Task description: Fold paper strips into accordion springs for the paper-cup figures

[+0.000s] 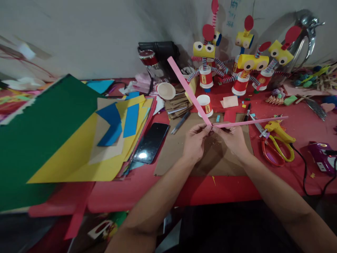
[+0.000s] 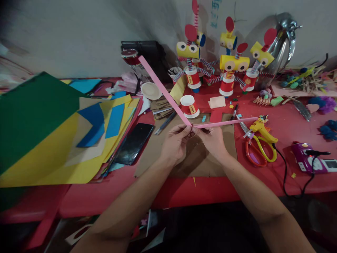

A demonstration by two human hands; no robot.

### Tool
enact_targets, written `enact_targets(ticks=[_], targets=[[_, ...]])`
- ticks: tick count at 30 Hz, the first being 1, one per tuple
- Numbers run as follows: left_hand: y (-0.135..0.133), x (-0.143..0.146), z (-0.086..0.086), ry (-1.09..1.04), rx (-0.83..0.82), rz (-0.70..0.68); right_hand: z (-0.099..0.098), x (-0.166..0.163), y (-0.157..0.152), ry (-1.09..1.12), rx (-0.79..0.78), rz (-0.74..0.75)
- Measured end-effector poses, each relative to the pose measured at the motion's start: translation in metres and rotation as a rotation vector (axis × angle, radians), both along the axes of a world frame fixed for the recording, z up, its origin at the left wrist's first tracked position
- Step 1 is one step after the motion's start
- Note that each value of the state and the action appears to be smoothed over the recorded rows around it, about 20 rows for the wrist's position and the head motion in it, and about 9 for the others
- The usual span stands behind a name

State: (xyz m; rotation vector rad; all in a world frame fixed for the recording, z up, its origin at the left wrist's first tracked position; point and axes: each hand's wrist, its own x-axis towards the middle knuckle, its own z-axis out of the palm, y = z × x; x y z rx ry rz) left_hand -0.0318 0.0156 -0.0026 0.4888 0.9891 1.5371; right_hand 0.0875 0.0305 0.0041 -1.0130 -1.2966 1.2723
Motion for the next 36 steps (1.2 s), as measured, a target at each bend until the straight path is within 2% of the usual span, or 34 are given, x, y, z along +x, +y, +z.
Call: enact_targets(ticks=[5, 11, 17, 21, 28, 33, 36], targets=[[0.0014, 0.0001, -0.0049, -0.008, -0.032, 0.042, -0.0015, -0.0047, -0.0054, 0.007, -0.090, -0.011], [-0.0009, 0.0012, -0.0064, -0.041, -0.019, 0.059, -0.0031, -0.0069, -0.0072, -0.004, -0.050, -0.017], [-0.0011, 0.0017, -0.0038, -0.048, -0.031, 0.063, -0.0073, -0.0079, -0.0061, 0.063, -0.088, -0.025], [-0.0017, 0.0021, -0.0035, -0.043, -0.012, 0.027, -0.0081, -0.0053, -0.0040, 0.023, -0.082, -0.039], [-0.0026, 0.0028, -0.0058, 0.052, 0.016, 0.052, -0.0062, -0.0026, -0.0014, 0.028, -0.124, -0.022], [-0.0029, 0.0044, -0.0062, 0.112, 0.076, 0.068, -0.0023, -0.0011, -0.0027, -0.077, -0.004, -0.020], [-0.0007, 0.0005, -0.0065, 0.238, 0.136, -0.035, -0.0017, 0.0006, -0.0020, -0.175, 0.067, -0.066]])
